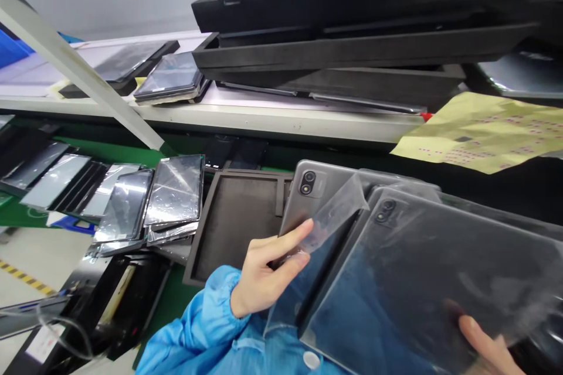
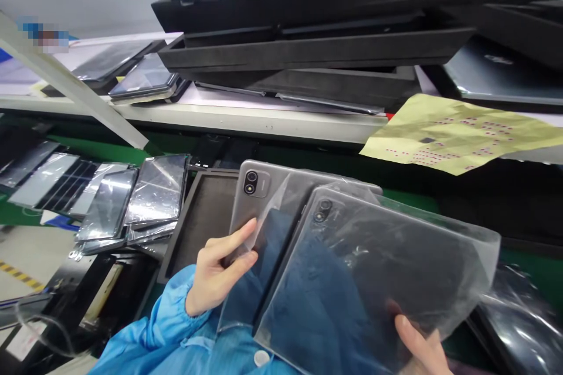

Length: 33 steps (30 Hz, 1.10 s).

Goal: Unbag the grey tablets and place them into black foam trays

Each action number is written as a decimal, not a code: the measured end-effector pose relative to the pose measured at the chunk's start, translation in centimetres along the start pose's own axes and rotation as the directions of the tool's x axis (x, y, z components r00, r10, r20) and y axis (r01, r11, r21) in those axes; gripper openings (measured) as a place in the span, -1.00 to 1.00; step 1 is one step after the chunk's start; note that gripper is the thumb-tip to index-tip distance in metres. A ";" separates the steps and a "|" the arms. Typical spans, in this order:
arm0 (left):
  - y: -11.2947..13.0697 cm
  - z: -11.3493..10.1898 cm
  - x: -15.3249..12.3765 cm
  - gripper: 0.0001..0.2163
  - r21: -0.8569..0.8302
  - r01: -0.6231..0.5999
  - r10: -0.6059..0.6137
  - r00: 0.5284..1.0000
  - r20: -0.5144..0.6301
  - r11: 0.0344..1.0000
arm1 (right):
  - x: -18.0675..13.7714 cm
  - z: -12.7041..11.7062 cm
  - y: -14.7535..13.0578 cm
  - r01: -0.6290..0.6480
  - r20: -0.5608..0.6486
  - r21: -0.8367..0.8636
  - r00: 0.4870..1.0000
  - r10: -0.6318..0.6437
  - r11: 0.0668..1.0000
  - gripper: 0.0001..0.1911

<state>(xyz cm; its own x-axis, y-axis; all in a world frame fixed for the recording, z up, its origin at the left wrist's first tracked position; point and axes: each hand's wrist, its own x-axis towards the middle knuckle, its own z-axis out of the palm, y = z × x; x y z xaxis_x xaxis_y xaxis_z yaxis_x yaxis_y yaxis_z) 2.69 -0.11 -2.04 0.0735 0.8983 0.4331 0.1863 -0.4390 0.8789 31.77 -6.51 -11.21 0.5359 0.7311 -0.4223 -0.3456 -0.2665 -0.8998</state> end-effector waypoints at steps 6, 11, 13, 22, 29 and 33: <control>0.3 0.8 -0.3 -0.60 -0.055 0.038 -0.035 0.998 0.054 0.998 | -1.3 3.1 0.3 0.024 -0.103 0.093 0.995 -0.014 0.995 -0.63; 0.4 0.9 -0.3 -0.46 -0.103 0.092 -0.080 0.991 0.111 0.990 | -2.5 4.1 -0.9 0.023 0.011 0.109 1.000 -0.024 0.994 -0.71; 0.4 1.0 -0.3 -0.38 -0.102 0.104 -0.092 0.988 0.121 0.989 | -3.2 4.4 -1.4 0.008 0.009 0.133 1.000 -0.009 0.991 -0.66; -0.1 1.3 -0.5 -0.16 -0.150 0.117 -0.097 0.987 0.129 0.982 | -4.8 5.6 -2.4 -0.015 0.012 0.188 1.000 0.013 0.982 -0.40; -2.5 1.0 -1.0 0.21 -0.389 0.275 -0.140 0.930 0.340 0.879 | -4.1 5.6 -2.8 0.218 -0.022 0.003 0.976 -0.217 0.976 -0.57; -5.2 0.6 1.4 -0.37 -0.211 0.270 -0.183 0.916 0.357 0.940 | -3.0 6.6 -3.7 0.378 0.041 -0.115 0.926 -0.376 0.918 -0.63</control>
<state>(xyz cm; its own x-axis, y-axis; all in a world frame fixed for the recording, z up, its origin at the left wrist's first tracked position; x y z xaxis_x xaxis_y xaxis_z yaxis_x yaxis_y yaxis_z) 2.40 3.42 -6.09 0.3830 0.9090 0.1645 -0.0115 -0.1734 0.9848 26.36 -3.59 -5.91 0.5942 0.8029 -0.0479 -0.0260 -0.0404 -0.9988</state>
